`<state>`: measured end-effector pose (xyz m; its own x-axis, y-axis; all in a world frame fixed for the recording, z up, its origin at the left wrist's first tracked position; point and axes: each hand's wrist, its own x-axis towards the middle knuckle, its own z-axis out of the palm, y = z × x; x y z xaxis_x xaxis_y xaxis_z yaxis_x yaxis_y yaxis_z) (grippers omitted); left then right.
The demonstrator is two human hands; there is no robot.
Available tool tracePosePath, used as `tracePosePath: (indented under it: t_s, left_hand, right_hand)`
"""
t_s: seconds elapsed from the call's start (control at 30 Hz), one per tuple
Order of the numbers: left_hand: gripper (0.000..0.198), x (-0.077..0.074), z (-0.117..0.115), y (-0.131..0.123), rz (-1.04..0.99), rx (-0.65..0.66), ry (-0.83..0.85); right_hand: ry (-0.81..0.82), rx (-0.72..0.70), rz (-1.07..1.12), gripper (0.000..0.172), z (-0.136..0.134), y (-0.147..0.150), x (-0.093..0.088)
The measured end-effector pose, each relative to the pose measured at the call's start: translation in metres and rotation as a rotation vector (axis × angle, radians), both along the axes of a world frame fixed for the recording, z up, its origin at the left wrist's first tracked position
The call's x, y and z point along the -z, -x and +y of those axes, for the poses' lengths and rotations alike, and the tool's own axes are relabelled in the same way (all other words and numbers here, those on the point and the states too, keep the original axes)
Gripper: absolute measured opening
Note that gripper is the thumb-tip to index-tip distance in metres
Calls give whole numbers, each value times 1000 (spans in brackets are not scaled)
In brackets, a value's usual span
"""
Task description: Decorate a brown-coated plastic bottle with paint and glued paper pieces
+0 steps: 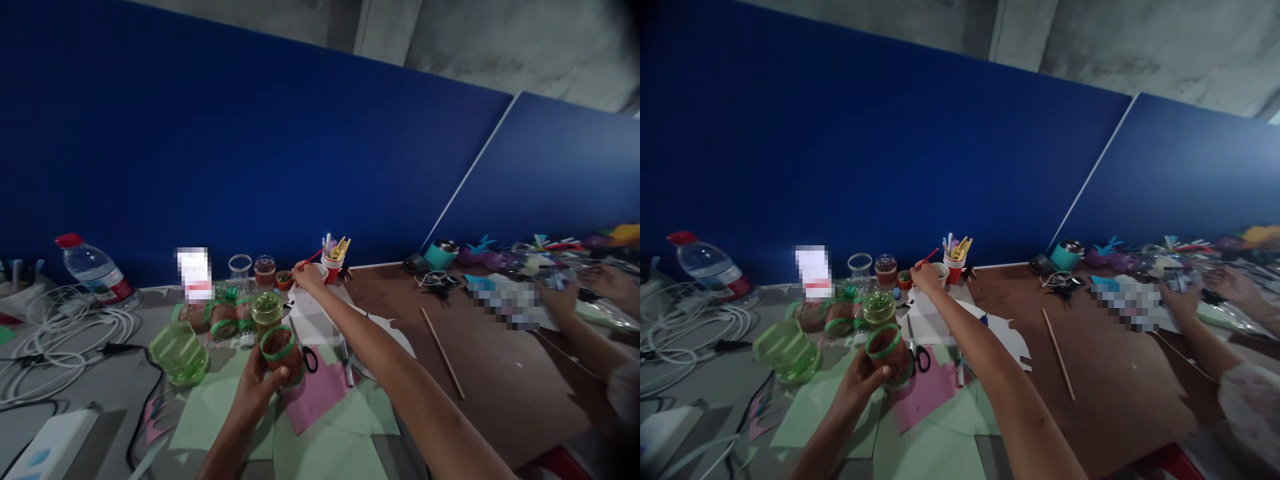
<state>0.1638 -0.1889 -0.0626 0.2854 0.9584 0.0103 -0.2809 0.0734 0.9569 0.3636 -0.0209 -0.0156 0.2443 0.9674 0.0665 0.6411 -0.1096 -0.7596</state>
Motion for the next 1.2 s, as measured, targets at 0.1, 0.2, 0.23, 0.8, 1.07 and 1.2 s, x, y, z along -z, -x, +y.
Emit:
tracePosePath:
  t_s: [0.1, 0.2, 0.23, 0.8, 1.07, 1.2]
  left_hand:
    - [56, -2, -1, 0, -26, -2, 11]
    - [57, -4, -2, 0, -34, 1, 10]
    - [57, -4, -2, 0, -34, 2, 6]
    - [58, 3, -1, -2, -13, -26, -43]
    - [59, -1, -4, -5, 76, 25, -118]
    - [58, -9, -7, -12, 101, 41, -168]
  right_hand:
    - [10, 33, 210, 26, -6, 0, 6]
    - [-42, 54, 394, 23, -18, -1, 10]
    - [-63, 53, 447, 20, -24, -2, 11]
    - [-152, -61, 780, 34, -165, -15, -4]
    - [4, -117, 831, 30, -231, -17, 17]
    - [-56, -41, 869, 28, -233, -21, 24]
